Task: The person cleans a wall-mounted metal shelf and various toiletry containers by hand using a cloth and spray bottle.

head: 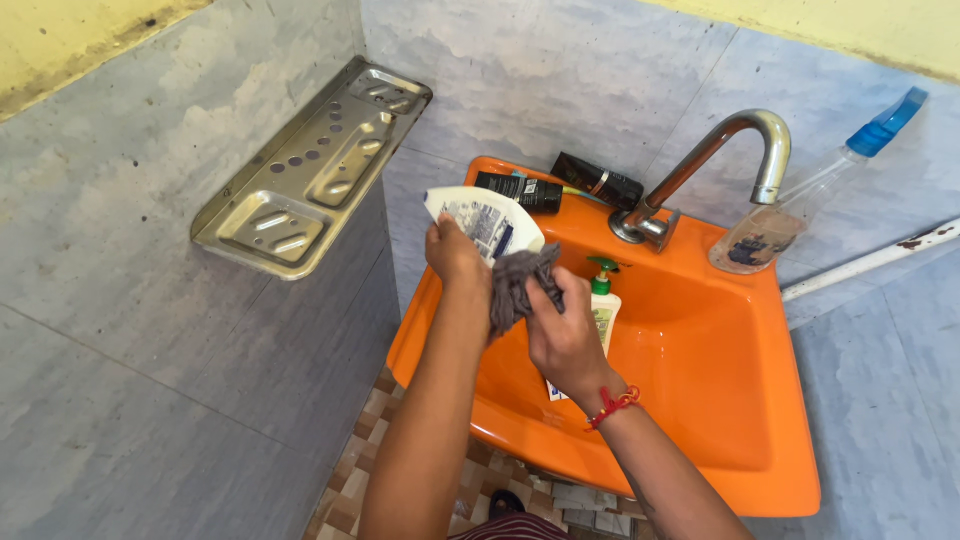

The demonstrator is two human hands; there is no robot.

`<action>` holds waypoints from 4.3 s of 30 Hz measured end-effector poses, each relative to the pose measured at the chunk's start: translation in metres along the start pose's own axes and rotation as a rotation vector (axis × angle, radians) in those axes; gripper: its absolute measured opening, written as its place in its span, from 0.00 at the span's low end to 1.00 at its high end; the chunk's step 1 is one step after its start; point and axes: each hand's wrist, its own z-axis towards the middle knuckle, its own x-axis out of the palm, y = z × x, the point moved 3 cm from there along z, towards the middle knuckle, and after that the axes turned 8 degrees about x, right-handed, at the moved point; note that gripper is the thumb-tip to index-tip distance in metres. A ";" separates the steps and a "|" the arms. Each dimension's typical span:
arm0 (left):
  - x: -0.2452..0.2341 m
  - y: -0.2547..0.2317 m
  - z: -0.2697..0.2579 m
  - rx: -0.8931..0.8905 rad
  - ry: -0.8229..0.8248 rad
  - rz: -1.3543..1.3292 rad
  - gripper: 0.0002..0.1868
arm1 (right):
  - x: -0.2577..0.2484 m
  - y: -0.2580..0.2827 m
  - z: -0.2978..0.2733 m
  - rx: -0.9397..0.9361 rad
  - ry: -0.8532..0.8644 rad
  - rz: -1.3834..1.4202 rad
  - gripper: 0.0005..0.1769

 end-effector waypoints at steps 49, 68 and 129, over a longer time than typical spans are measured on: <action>-0.008 -0.048 -0.064 -0.061 0.775 -0.015 0.35 | 0.024 0.033 0.005 0.222 0.080 0.428 0.23; 0.019 -0.150 -0.020 0.254 0.581 0.004 0.29 | 0.089 0.029 0.044 1.196 0.278 1.841 0.20; 0.120 -0.146 0.151 0.617 -0.002 1.332 0.23 | 0.206 -0.107 0.298 1.138 0.205 1.238 0.11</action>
